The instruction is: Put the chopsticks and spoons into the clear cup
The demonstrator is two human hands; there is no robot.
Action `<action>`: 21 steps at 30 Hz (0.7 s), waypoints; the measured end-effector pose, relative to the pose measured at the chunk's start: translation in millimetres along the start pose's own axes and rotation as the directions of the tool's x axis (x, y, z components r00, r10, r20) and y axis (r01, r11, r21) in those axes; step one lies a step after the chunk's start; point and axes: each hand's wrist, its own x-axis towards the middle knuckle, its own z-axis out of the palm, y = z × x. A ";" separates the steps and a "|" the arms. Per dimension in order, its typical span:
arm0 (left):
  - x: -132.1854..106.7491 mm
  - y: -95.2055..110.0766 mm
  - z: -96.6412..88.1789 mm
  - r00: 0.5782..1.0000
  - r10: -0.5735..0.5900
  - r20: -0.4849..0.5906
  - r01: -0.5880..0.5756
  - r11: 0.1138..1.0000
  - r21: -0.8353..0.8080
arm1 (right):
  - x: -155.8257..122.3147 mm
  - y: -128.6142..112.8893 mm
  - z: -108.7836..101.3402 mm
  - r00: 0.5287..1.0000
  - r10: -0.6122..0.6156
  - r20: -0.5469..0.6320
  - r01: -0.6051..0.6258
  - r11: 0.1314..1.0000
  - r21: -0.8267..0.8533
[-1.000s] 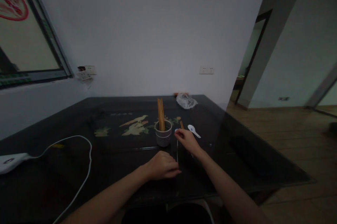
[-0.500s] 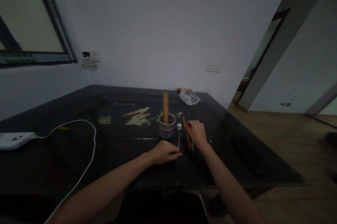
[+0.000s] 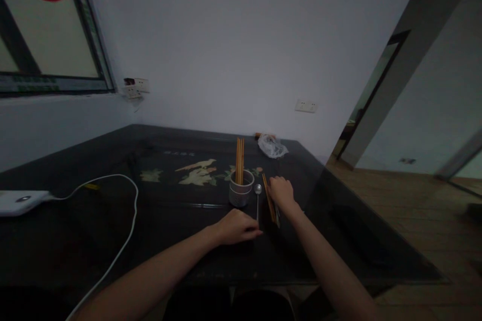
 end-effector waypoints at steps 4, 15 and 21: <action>-0.3 1.4 -2.0 1.000 -0.009 0.024 0.009 1.000 0.003 | 23.8 -5.6 2.0 0.992 0.068 0.106 -0.069 0.998 0.011; -1.6 3.9 -5.7 0.999 -0.007 0.035 0.007 1.000 0.024 | 68.5 -12.1 23.6 0.944 0.134 0.300 -0.148 0.989 0.026; -1.8 3.7 -5.6 1.000 0.014 0.021 -0.015 0.999 0.036 | 73.2 -13.5 30.2 0.931 0.139 0.337 -0.170 0.983 0.064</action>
